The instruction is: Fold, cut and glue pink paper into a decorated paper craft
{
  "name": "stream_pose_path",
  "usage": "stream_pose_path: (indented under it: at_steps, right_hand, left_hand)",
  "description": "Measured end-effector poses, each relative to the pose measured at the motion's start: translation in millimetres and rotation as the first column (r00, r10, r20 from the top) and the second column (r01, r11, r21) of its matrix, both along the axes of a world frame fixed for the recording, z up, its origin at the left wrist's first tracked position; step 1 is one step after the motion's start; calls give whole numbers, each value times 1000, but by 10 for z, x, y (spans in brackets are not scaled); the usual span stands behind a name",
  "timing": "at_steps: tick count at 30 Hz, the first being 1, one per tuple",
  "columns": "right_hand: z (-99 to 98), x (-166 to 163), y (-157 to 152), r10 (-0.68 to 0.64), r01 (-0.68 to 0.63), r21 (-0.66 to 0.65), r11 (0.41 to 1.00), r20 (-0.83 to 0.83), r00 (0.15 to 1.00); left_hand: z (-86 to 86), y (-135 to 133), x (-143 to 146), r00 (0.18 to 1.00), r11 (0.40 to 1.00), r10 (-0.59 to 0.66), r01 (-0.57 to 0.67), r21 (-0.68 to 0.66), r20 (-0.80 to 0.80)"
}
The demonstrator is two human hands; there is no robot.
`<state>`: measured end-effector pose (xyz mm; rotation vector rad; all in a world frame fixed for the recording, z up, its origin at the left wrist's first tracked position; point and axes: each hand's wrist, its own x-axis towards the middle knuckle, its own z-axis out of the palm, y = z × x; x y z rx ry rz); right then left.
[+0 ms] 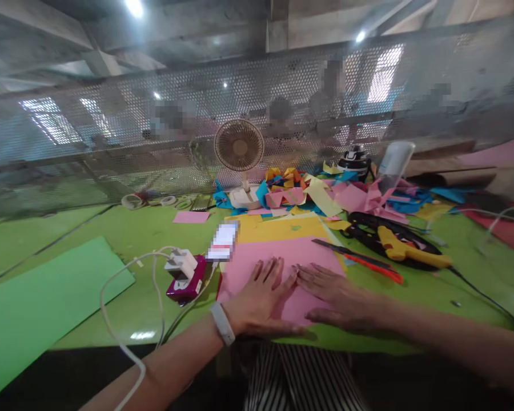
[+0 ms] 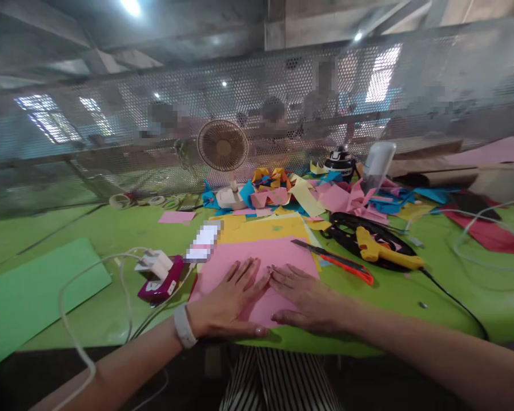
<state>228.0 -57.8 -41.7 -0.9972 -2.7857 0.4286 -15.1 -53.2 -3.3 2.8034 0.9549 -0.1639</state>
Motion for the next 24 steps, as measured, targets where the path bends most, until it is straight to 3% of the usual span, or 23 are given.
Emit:
stream_pose_path:
  at_steps: [8, 16, 24]
  right_hand:
    - [45, 134, -53, -76, 76, 8, 997, 52, 996]
    - [-35, 300, -64, -99, 95, 110, 989, 29, 995]
    - [-46, 294, -33, -93, 92, 97, 991, 10, 996]
  left_hand:
    - [73, -54, 24, 1000, 999, 15, -15, -49, 7]
    - [127, -90, 24, 999, 997, 49, -50, -60, -13]
    - [80, -253, -378, 996, 997, 74, -74, 8, -51]
